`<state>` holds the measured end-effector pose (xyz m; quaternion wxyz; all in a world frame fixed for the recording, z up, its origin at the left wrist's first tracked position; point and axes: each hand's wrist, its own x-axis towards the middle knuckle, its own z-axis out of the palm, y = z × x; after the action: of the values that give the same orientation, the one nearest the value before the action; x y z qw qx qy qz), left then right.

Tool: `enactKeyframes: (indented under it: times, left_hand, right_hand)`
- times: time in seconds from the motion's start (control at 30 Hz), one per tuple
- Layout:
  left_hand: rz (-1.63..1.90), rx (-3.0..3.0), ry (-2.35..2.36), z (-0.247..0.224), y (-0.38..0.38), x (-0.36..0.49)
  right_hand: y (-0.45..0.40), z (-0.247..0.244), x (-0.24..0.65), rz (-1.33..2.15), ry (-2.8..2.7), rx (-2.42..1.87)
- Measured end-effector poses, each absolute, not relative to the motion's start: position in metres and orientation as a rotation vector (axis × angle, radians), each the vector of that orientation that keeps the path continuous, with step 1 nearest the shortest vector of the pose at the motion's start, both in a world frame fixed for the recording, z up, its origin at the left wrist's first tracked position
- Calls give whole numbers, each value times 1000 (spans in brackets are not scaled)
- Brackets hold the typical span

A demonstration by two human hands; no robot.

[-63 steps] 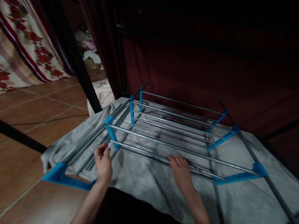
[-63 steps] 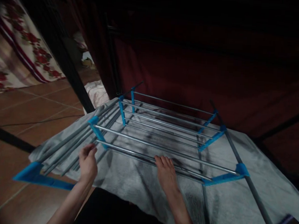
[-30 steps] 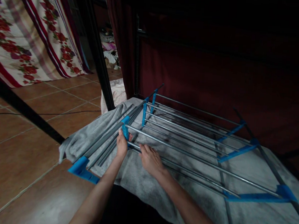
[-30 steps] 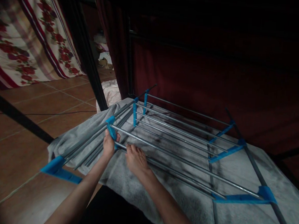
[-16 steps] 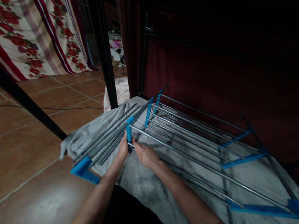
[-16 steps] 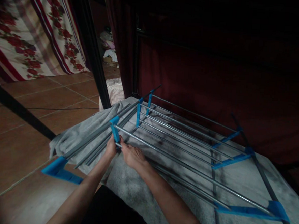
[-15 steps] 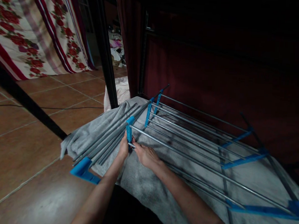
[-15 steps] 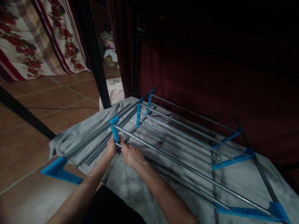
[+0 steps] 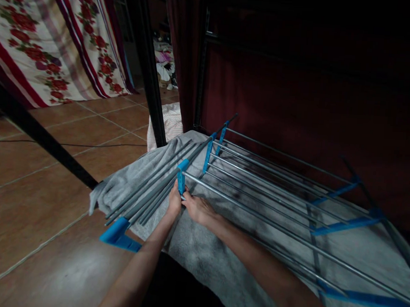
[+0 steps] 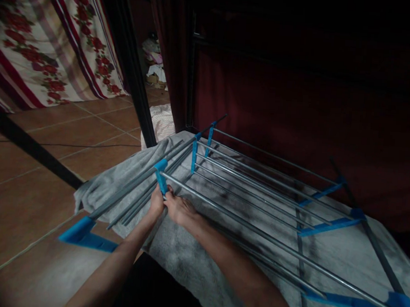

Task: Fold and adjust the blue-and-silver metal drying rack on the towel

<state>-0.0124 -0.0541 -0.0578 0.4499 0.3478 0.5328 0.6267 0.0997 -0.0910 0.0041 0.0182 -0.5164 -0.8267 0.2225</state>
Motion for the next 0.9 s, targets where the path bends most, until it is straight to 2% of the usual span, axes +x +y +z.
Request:
enactKeyframes:
  times: [0.4,0.9]
  left_hand:
    - [1624,731,1349,-57,-55,-5]
    - [1634,725,1286,-53,-57,0]
  right_hand:
    - [-91,1,116,607,-2481,-1484]
    - [-88,-4,117,713,-2484,-1532]
